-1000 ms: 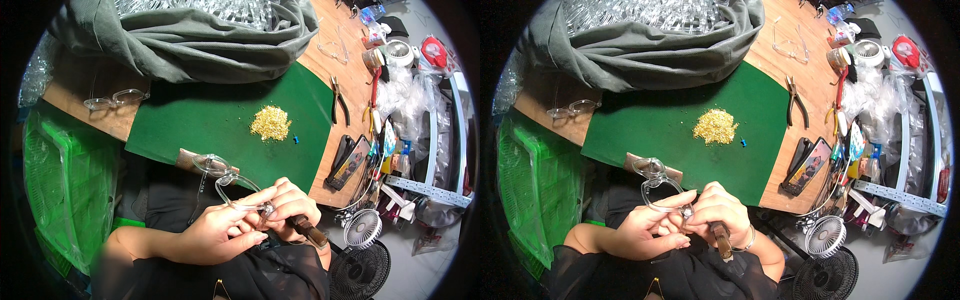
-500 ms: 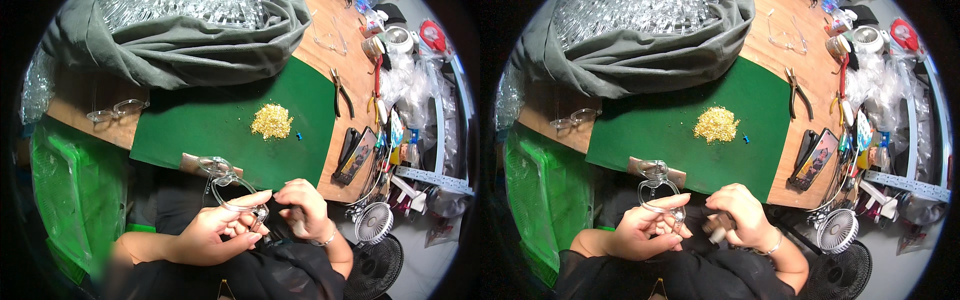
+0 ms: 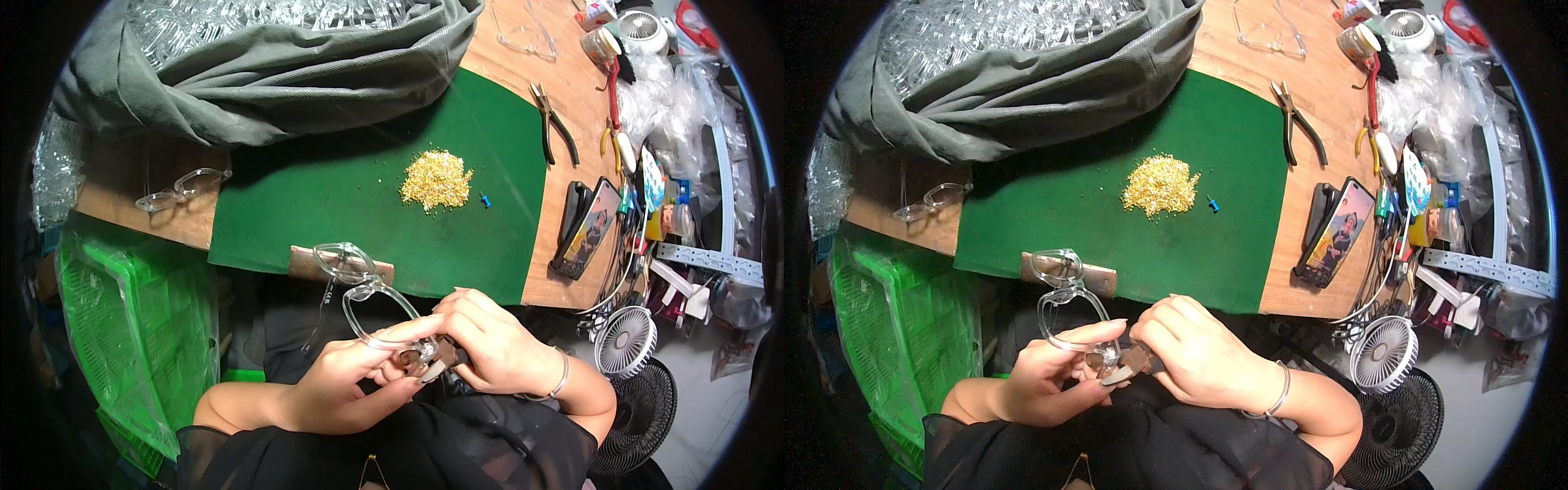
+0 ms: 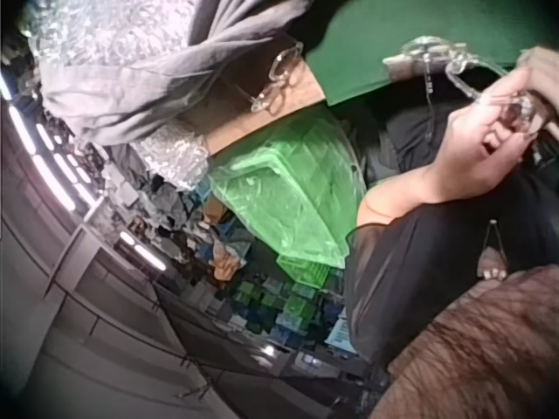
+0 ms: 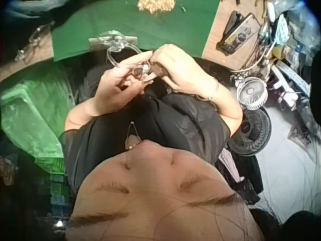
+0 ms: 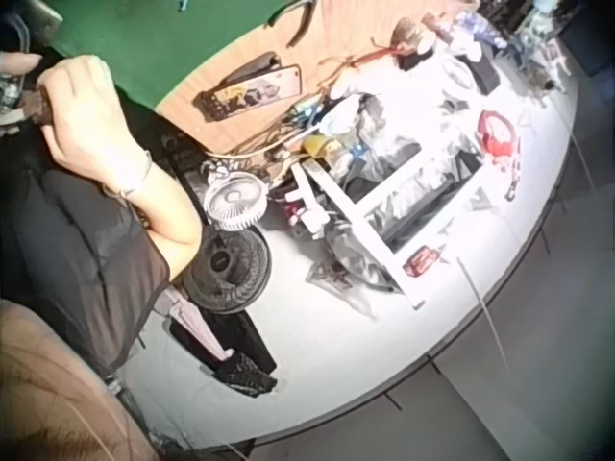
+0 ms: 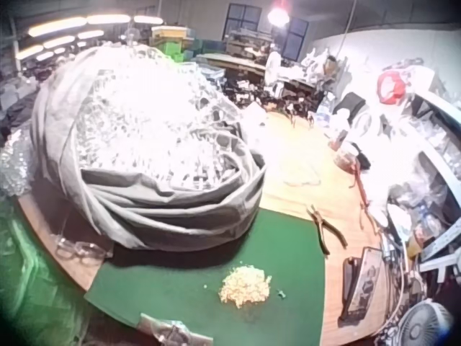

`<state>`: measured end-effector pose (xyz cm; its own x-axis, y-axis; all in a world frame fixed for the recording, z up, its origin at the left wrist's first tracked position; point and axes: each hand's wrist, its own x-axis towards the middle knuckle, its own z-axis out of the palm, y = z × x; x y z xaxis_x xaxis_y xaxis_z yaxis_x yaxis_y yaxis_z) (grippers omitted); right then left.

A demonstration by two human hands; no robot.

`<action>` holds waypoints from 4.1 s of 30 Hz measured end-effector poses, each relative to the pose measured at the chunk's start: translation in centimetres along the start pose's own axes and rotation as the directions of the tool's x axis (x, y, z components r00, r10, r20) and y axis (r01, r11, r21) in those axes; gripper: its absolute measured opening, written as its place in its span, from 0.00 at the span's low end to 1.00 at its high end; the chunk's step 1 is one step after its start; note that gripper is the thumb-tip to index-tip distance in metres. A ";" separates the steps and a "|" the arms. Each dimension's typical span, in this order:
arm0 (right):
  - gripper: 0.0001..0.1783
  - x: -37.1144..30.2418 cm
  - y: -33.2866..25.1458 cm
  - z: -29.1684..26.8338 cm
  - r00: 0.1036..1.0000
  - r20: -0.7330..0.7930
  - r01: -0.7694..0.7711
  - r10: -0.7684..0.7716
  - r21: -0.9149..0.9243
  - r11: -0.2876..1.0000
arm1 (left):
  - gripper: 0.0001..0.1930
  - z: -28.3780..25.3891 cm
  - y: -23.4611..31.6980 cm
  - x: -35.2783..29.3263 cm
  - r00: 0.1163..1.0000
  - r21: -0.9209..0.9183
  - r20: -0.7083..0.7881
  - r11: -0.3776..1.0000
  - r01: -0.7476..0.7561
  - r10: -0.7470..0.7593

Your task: The person assembles a pair of clear eyeglasses by hand. They insert small gold-colored components into the frame and use a screwdriver to tighten screws at the hinge and nose bridge areas. The person repeatedly adjusts the arms and inspects the frame during the process.

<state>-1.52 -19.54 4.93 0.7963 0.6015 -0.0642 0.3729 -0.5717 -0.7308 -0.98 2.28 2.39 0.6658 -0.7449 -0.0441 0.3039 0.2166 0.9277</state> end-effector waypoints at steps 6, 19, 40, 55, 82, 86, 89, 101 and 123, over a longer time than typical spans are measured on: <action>0.15 -0.5 0.3 0.8 0.999 -0.030 -0.028 0.026 -0.085 0.996 | 0.27 0.2 -0.3 0.3 0.987 0.185 -0.079 0.975 -0.120 0.137; 0.12 0.1 1.0 2.2 0.969 -0.223 0.061 -0.107 -0.203 0.977 | 0.23 0.7 -0.2 1.1 0.955 0.381 -0.114 0.900 -0.213 0.275; 0.19 0.5 1.6 -1.3 0.994 -0.086 -0.072 0.067 -0.062 0.996 | 0.29 0.2 0.6 0.8 0.956 -0.079 -0.247 0.980 -0.185 0.160; 0.11 -0.6 4.6 2.3 0.930 -0.213 -0.153 0.298 0.514 0.844 | 0.30 -1.3 5.9 3.6 0.961 -0.663 -0.090 0.736 0.137 -0.260; 0.31 1.6 6.6 3.8 0.873 -0.468 -0.285 0.140 -0.255 0.924 | 0.16 -0.6 1.9 4.0 0.862 0.226 -0.350 0.926 -0.303 0.367; 0.35 0.9 7.1 4.5 0.895 -0.423 -0.322 0.142 -0.394 0.861 | 0.16 -1.9 1.4 3.0 0.803 0.454 -0.458 0.877 -0.157 0.381; 0.35 1.4 7.2 4.3 0.889 -0.435 -0.323 0.145 -0.372 0.870 | 0.11 -2.1 0.9 3.9 0.858 0.426 -0.317 0.869 -0.252 0.404; 0.32 1.3 8.0 4.8 0.830 -0.532 -0.315 0.168 -0.197 0.928 | 0.34 -0.9 0.4 4.9 0.814 0.299 -0.578 0.944 0.139 0.063; 0.26 0.8 8.2 5.7 0.836 -0.540 -0.323 0.095 -0.346 0.881 | 0.49 1.3 2.5 5.7 0.875 0.565 -0.467 0.805 0.183 0.129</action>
<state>-0.51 -20.55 -4.98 0.9584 0.1476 0.2443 0.2361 -0.8908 -0.3882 2.67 -2.24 4.97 0.9400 -0.3284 -0.0921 -0.0183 -0.3182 0.9479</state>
